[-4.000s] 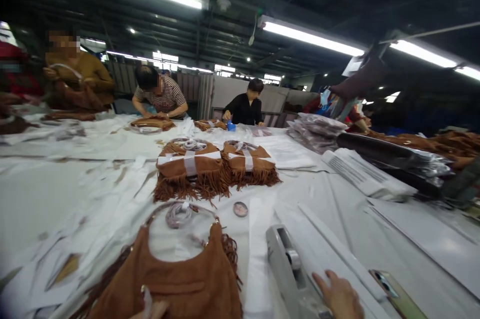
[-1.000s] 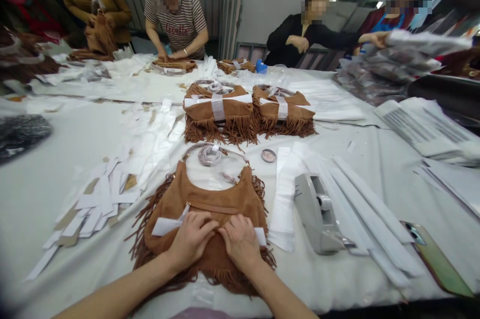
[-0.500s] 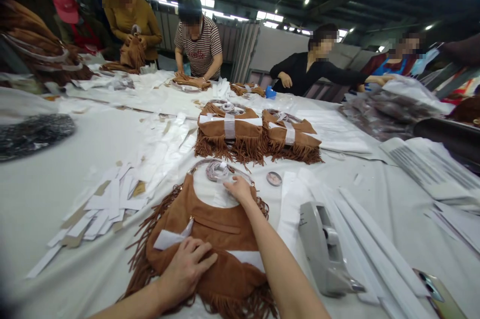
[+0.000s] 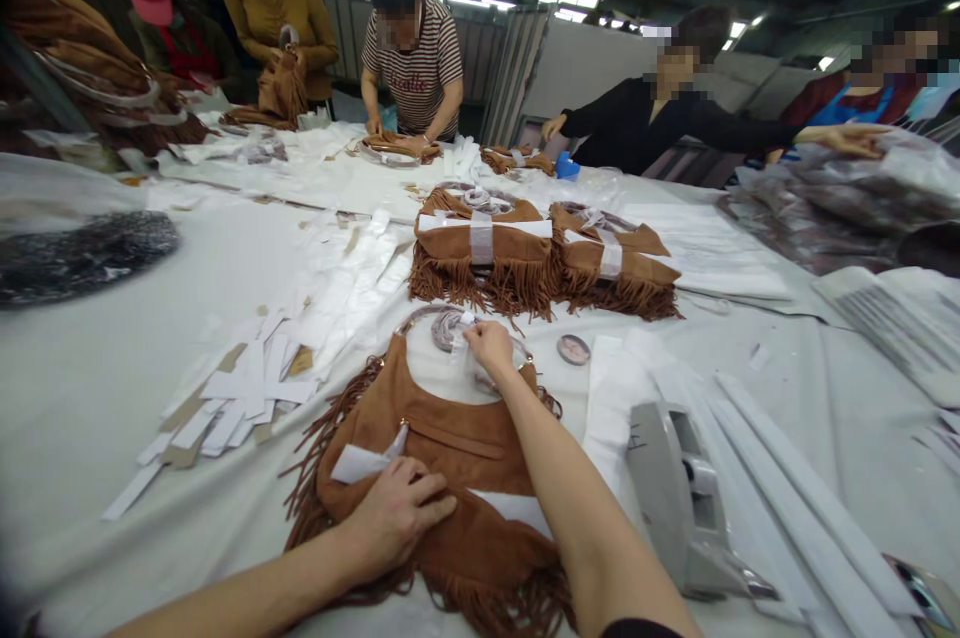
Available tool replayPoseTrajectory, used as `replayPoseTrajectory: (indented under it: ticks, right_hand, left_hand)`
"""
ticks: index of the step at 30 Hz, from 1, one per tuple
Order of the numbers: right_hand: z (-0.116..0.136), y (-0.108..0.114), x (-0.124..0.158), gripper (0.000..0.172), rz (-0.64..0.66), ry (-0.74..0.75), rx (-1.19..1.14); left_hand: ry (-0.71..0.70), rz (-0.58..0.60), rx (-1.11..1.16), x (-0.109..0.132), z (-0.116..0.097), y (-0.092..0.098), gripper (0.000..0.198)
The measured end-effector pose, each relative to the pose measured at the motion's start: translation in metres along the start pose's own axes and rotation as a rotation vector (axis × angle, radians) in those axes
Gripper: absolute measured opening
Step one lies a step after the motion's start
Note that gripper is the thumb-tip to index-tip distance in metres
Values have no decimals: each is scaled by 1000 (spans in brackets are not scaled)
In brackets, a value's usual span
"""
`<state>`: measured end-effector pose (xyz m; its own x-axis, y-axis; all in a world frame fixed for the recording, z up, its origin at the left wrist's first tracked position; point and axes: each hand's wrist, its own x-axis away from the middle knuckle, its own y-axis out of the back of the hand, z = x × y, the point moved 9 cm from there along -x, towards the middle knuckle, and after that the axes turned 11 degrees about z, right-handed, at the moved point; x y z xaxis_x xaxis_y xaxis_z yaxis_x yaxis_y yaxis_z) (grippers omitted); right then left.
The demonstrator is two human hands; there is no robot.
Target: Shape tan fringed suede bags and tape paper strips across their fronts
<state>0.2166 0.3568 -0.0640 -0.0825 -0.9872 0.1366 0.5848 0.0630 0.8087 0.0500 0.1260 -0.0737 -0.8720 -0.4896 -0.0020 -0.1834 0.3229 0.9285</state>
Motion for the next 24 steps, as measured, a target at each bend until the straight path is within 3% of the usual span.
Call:
replayPoseTrajectory:
  ticks: [4, 7, 10, 13, 15, 18, 21, 24]
  right_hand:
    - [14, 19, -10, 27, -40, 45, -8]
    - [32, 35, 2, 28, -59, 102, -29]
    - [52, 48, 45, 29, -79, 170, -54]
    - [63, 52, 115, 25, -106, 256, -77]
    - [68, 44, 166, 23, -103, 372, -119]
    - [59, 16, 224, 21, -94, 424, -88]
    - [48, -17, 254, 22, -87, 460, 0]
    - [42, -34, 266, 23, -140, 514, 67]
  left_hand:
    - [7, -1, 19, 0, 1, 1, 30]
    - [8, 11, 27, 1, 2, 1, 30]
    - [4, 18, 40, 3, 1, 2, 32]
    - [2, 12, 45, 5, 0, 4, 33]
    - [-5, 12, 33, 6, -1, 4, 32]
    - [-14, 7, -5, 6, -4, 5, 32]
    - [-11, -15, -38, 7, -4, 5, 37]
    - [-30, -60, -67, 9, -6, 3, 34]
